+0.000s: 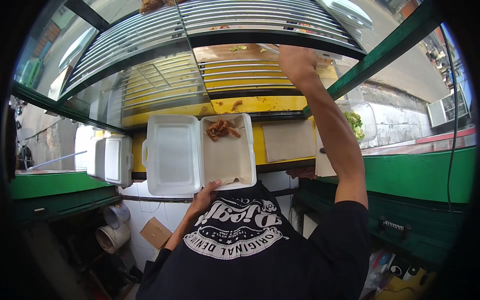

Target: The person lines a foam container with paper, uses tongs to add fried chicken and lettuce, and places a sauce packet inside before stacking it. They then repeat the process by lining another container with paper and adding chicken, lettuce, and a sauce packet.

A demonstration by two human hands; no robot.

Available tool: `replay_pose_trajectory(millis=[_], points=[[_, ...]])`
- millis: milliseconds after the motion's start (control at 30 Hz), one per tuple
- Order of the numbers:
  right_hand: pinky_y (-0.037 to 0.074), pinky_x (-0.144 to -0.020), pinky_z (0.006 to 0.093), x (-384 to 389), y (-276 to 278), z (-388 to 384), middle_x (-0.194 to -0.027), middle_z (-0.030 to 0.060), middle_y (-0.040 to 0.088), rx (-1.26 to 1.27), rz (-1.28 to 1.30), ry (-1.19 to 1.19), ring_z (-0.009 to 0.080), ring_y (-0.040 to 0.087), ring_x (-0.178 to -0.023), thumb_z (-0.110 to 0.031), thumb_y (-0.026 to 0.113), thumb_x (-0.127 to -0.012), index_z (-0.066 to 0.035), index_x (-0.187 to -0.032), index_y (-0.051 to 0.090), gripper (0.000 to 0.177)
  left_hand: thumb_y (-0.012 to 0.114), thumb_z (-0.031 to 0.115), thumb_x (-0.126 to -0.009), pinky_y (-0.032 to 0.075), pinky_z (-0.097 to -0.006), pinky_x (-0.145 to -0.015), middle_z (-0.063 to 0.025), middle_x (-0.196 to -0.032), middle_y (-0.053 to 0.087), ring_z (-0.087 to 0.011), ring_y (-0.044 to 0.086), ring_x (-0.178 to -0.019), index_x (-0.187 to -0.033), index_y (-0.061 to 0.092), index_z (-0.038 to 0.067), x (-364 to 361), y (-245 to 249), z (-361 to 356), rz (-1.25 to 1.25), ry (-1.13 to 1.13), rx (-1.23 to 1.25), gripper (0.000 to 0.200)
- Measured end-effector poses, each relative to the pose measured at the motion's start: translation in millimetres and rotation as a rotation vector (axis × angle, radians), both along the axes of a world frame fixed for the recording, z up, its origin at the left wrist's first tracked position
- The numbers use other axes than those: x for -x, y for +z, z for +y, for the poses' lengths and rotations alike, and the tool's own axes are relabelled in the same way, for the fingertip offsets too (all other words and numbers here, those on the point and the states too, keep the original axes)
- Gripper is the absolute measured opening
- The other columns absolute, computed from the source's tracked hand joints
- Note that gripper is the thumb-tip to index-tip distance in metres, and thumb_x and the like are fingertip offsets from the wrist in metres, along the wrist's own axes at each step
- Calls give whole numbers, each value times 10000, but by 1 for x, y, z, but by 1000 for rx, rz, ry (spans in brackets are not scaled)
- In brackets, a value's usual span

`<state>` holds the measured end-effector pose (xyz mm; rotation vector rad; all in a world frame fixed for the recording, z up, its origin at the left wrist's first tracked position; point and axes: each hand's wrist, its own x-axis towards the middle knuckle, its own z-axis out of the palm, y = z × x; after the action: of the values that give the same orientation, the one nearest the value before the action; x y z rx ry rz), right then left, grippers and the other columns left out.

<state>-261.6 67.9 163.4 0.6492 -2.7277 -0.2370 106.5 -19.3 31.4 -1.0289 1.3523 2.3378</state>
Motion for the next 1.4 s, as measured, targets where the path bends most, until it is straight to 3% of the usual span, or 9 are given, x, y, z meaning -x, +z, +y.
replay_pose_trajectory(millis=[67, 200, 433, 700, 933, 1000, 1100, 1200, 1400], points=[[502, -882, 429, -24, 25, 8, -1150, 132, 628, -45, -250, -109, 317, 626, -1037, -282, 678, -820, -106, -1168, 624, 394, 566, 333, -906, 447, -261, -837, -124, -1012, 630, -175, 577, -912, -1072, 615, -66, 1, -3, 2, -7, -1, -17, 434], [530, -770, 408, -83, 50, 53, -934, 124, 647, 138, -159, 89, 322, 659, -880, -267, 690, -809, -65, -1068, 655, 331, 559, 327, -915, 428, -276, -895, -133, -1091, 609, -190, 558, -994, -1153, 573, -74, 2, -16, 2, -9, -71, -27, 466], [489, -669, 405, -159, 101, 124, -896, 104, 621, 206, -555, 172, 310, 632, -749, -258, 752, -732, -80, -1092, 653, 413, 547, 309, -926, 414, -275, -918, -130, -1135, 589, -189, 542, -1024, -1192, 541, -75, 5, -15, 7, 32, -54, -133, 467], [472, -639, 374, -160, 89, 120, -854, 113, 603, 144, -595, 238, 295, 607, -696, -222, 793, -656, -37, -1085, 654, 488, 496, 474, -914, 259, -246, -600, 36, -725, 374, -96, 320, -678, -860, 560, 18, -4, -47, 8, 24, -109, -61, 464], [520, -758, 434, -105, 62, 73, -995, 176, 615, 26, -204, 32, 342, 661, -822, -386, 613, -880, 10, -1150, 580, 481, 519, 434, -915, 229, -269, -560, 41, -705, 331, -93, 282, -638, -801, 539, 32, -12, -61, 3, 121, -91, 38, 418], [520, -810, 434, -68, 44, 53, -1051, 212, 621, 13, -222, -1, 353, 657, -894, -423, 558, -907, 26, -1112, 599, 495, 541, 407, -910, 332, -260, -594, 4, -737, 463, -109, 397, -655, -861, 598, -10, -13, -51, 3, 58, -56, 44, 424], [500, -878, 436, -19, 31, 14, -1178, 213, 595, -59, -450, -133, 358, 625, -1018, -411, 571, -903, -8, -1188, 573, 494, 557, 392, -904, 432, -253, -725, -73, -870, 603, -149, 536, -759, -997, 633, -60, -2, 9, 7, -31, 34, -28, 467], [487, -907, 441, 3, 6, -5, -1238, 207, 571, -40, -401, -133, 361, 602, -1070, -396, 587, -898, -46, -1252, 542, 500, 565, 379, -903, 450, -256, -834, -137, -1005, 639, -181, 588, -885, -1110, 616, -80, -5, 3, 3, -16, -34, 13, 506], [475, -935, 427, 1, 1, -5, -1183, 179, 613, 44, -220, -119, 322, 590, -1103, -325, 609, -889, -120, -1254, 577, 420, 590, 339, -897, 458, -263, -775, -100, -942, 626, -158, 567, -844, -1075, 613, -72, -9, -19, 4, 40, -17, -46, 449]])
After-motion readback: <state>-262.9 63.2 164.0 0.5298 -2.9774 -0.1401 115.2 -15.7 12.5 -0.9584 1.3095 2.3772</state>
